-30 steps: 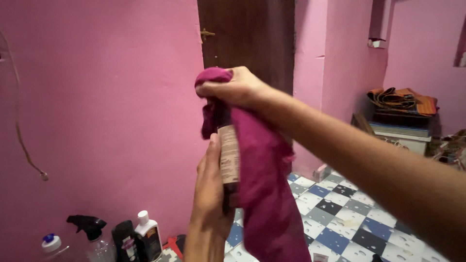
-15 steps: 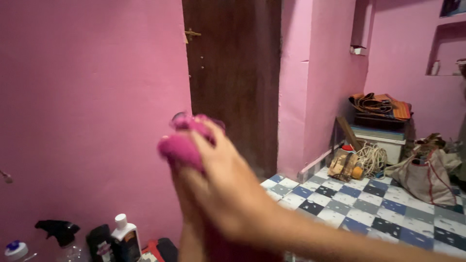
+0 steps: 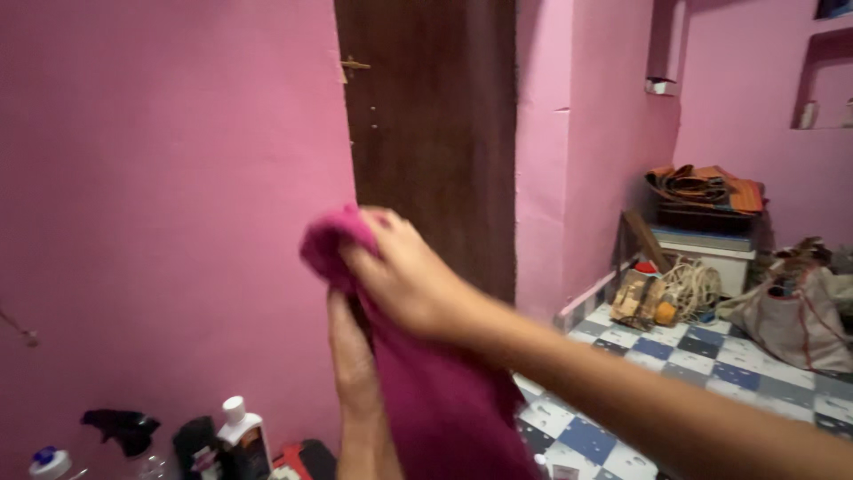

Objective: The person wipes several bottles and containers with a pink cloth. They handle a white bottle, a dark bottle, and a small round container, wiping each one individually before placing it back on the tiled surface.

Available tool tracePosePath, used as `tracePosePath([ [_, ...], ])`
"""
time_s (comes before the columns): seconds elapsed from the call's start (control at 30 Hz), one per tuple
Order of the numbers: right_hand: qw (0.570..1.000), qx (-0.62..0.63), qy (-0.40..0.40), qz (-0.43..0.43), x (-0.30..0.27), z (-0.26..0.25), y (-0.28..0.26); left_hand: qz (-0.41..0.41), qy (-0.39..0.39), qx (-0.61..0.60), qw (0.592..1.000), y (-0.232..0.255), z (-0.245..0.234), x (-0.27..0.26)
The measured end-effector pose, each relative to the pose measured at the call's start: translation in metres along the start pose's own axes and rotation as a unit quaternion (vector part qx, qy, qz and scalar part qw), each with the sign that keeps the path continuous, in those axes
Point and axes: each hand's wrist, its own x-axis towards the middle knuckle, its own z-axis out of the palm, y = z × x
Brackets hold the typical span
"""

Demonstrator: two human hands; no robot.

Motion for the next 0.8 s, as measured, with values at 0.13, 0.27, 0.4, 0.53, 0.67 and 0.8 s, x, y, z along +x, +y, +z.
tracePosePath([
  [0.13, 0.994, 0.076, -0.046, -0.058, -0.044, -0.026, -0.084, -0.033, -0.145, -0.081, 0.985, 0.034, -0.06, 0.008],
  [0.27, 0.929, 0.133, -0.047, 0.341, -0.024, -0.042, -0.114, 0.031, 0.08, 0.024, 0.996, 0.033, -0.061, 0.006],
  [0.4, 0.961, -0.004, 0.069, 0.267, -0.014, -0.019, -0.09, -0.018, 0.02, 0.003, 1.0, 0.038, -0.028, 0.009],
  [0.53, 0.964, -0.209, 0.076, 0.145, -0.02, 0.041, -0.059, -0.038, -0.093, 0.037, 0.994, 0.038, -0.001, -0.002],
  [0.67, 0.948, -0.126, 0.035, 0.292, 0.049, 0.041, -0.018, -0.025, -0.023, 0.088, 0.996, 0.039, 0.011, 0.003],
  [0.8, 0.957, 0.0, 0.031, 0.287, 0.083, 0.019, -0.007, -0.016, -0.034, 0.063, 0.997, 0.038, 0.012, 0.006],
])
